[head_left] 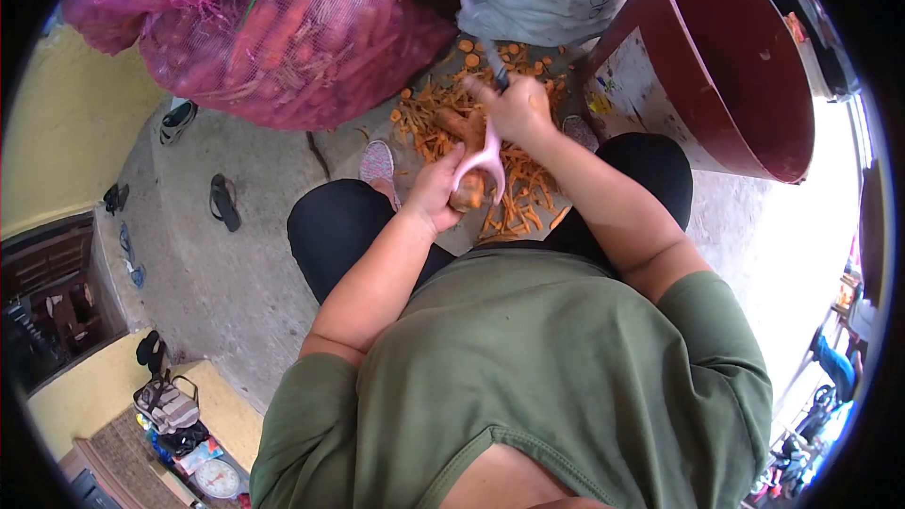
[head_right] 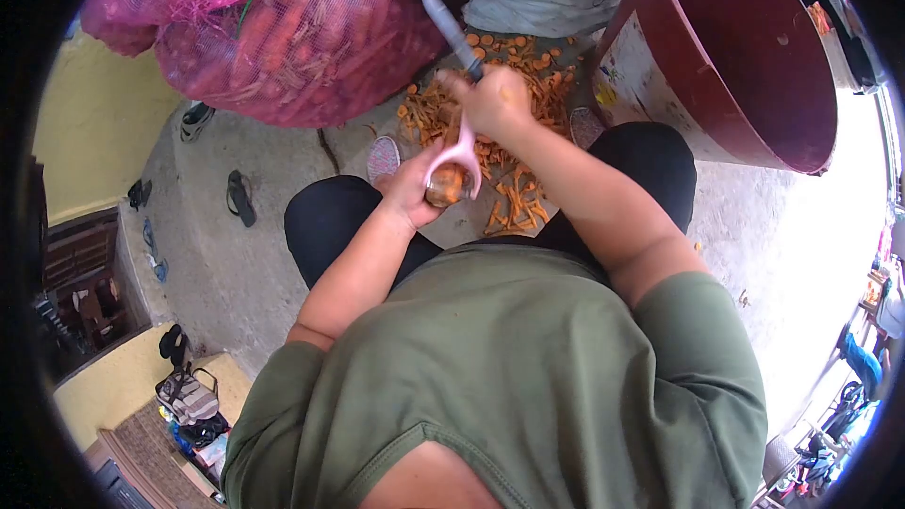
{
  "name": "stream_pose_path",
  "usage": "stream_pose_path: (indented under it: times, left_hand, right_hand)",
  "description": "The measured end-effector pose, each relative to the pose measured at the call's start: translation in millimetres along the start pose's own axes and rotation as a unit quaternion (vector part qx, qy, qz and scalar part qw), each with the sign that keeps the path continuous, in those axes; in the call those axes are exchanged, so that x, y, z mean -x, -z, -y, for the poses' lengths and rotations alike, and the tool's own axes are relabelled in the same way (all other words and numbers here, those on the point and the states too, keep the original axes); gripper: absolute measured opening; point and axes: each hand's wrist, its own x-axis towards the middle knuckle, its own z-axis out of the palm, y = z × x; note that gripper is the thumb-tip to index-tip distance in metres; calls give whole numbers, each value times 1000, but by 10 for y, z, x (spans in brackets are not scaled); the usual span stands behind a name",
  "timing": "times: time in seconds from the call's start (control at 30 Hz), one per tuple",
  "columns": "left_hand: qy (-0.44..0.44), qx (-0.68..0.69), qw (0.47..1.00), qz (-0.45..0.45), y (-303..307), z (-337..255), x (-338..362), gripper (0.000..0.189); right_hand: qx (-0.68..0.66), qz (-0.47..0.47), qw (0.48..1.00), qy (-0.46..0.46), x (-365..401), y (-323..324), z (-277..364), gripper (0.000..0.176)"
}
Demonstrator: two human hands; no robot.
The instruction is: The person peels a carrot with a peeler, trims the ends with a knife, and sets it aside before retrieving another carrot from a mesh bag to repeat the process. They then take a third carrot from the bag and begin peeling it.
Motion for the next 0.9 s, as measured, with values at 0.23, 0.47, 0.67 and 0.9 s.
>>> stream_pose_path:
  times: [0.23,0.47,0.67,0.9]
  left_hand:
    - [46,-39,998,35,-12,8,138,34]
    - [3,2,1000,-11,-70,-6,11,35]
    - [31,-104,992,67,-185,6,253,33]
    - [18,-9,1000,-10,0,-72,11,36]
  right_hand:
    - [57,-218,968,-113,-825,248,-703,60]
    - [-14,24,999,27,74,-1,-3,55]
    - [81,-208,968,-110,-835,387,-748,73]
    - [-21,-5,999,-29,40,33,-43,57]
